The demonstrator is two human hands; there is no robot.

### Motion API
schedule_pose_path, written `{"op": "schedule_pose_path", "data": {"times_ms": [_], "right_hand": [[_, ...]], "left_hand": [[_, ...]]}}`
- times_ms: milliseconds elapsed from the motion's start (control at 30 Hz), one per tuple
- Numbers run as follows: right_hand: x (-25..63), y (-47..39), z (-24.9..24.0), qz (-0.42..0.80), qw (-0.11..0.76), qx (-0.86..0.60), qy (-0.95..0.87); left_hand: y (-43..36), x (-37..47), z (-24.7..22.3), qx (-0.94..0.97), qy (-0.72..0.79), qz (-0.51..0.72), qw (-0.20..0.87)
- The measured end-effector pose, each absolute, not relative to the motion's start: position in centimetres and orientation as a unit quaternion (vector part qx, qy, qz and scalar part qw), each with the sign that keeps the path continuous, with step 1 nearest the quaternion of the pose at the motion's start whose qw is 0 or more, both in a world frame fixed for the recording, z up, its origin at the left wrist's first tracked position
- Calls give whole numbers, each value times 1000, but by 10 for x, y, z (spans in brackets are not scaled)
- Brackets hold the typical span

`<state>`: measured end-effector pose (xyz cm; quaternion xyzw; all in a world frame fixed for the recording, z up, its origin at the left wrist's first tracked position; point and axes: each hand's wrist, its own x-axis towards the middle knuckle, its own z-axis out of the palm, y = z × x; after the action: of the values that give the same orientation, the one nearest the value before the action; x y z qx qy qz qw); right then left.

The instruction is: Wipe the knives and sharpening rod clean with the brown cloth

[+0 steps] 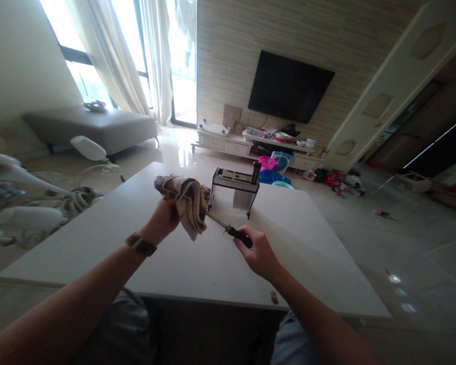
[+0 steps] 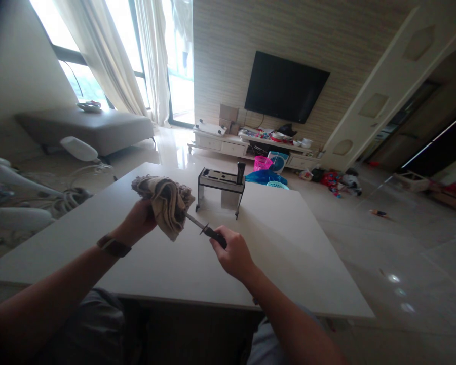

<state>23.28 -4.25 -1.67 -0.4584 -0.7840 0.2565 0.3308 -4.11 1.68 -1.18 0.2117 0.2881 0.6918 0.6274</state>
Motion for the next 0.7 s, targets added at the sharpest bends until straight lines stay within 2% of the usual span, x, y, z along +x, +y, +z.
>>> {"op": "schedule_pose_path", "data": {"times_ms": [700], "right_hand": [[229, -46, -20, 258, 323, -458, -787]], "left_hand": [[15, -36, -12, 230, 307, 677, 628]]}}
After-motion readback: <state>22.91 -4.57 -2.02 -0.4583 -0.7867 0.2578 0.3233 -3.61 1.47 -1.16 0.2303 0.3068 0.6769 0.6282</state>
